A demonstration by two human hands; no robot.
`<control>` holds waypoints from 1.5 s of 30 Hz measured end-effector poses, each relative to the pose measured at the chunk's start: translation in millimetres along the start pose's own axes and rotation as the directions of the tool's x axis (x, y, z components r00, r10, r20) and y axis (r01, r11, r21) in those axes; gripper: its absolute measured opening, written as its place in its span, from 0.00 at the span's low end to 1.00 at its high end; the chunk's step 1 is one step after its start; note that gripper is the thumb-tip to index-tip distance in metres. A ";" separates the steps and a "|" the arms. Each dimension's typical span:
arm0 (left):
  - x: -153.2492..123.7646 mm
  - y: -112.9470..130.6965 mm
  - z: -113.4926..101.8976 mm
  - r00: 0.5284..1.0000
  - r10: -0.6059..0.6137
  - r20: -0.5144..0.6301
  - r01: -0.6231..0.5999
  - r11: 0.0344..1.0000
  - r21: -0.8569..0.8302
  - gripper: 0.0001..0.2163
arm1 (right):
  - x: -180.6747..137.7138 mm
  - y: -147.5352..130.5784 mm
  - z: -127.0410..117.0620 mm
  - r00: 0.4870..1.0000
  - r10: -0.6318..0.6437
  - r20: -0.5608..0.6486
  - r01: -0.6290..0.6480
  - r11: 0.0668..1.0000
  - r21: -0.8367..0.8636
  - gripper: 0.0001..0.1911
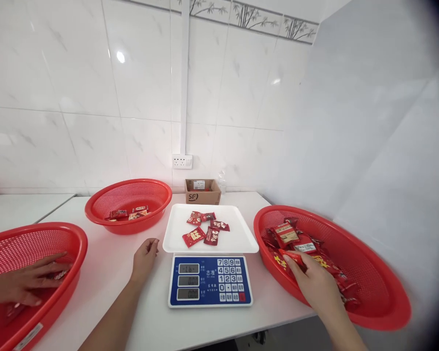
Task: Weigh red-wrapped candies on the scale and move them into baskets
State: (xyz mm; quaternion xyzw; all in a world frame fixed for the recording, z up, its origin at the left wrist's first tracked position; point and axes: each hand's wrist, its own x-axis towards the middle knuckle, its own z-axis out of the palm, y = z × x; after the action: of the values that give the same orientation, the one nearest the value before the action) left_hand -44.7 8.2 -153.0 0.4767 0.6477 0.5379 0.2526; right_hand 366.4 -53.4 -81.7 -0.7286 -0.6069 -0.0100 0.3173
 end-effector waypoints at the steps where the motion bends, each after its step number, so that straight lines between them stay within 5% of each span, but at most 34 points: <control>1: 0.0 0.5 0.4 1.000 -0.001 0.003 0.001 1.000 -0.001 0.19 | -0.7 1.4 1.8 1.000 -0.010 -0.013 0.010 1.000 -0.002 0.22; 23: 2.3 6.3 4.4 0.996 -0.058 0.069 0.054 0.997 0.062 0.15 | 13.9 -3.7 -9.2 0.981 0.171 0.097 -0.165 0.984 -0.066 0.21; 32: 1.9 4.9 7.3 0.994 -0.083 0.073 0.077 0.994 0.073 0.15 | 10.8 -8.2 -13.9 0.975 0.221 0.028 -0.222 0.972 0.078 0.19; 37: -2.6 16.4 0.2 0.994 -0.074 -0.086 0.078 0.996 0.048 0.17 | 2.3 -26.7 -11.7 0.967 0.233 -0.102 -0.204 0.951 0.232 0.21; 40: -16.6 38.9 -8.3 0.960 0.036 -0.277 -0.027 0.999 0.037 0.15 | -5.1 -45.5 -9.2 0.977 0.180 -0.114 -0.126 0.918 0.376 0.22; 42: -31.9 59.9 -10.9 0.943 0.186 -0.275 -0.172 0.982 0.073 0.12 | -11.3 -61.1 -3.7 0.992 0.093 -0.085 -0.038 0.863 0.503 0.20; 45: -58.2 91.7 -2.6 0.876 0.470 0.109 -0.475 0.880 0.022 0.09 | -25.8 -87.3 12.1 0.998 -0.066 0.017 0.037 0.731 0.681 0.17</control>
State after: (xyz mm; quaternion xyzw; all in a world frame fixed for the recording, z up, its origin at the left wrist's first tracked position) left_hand 9.1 -47.8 -77.0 0.6529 0.5110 0.5428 0.1344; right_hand 277.4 -64.9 -62.4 -0.5451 -0.5946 0.2183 0.5492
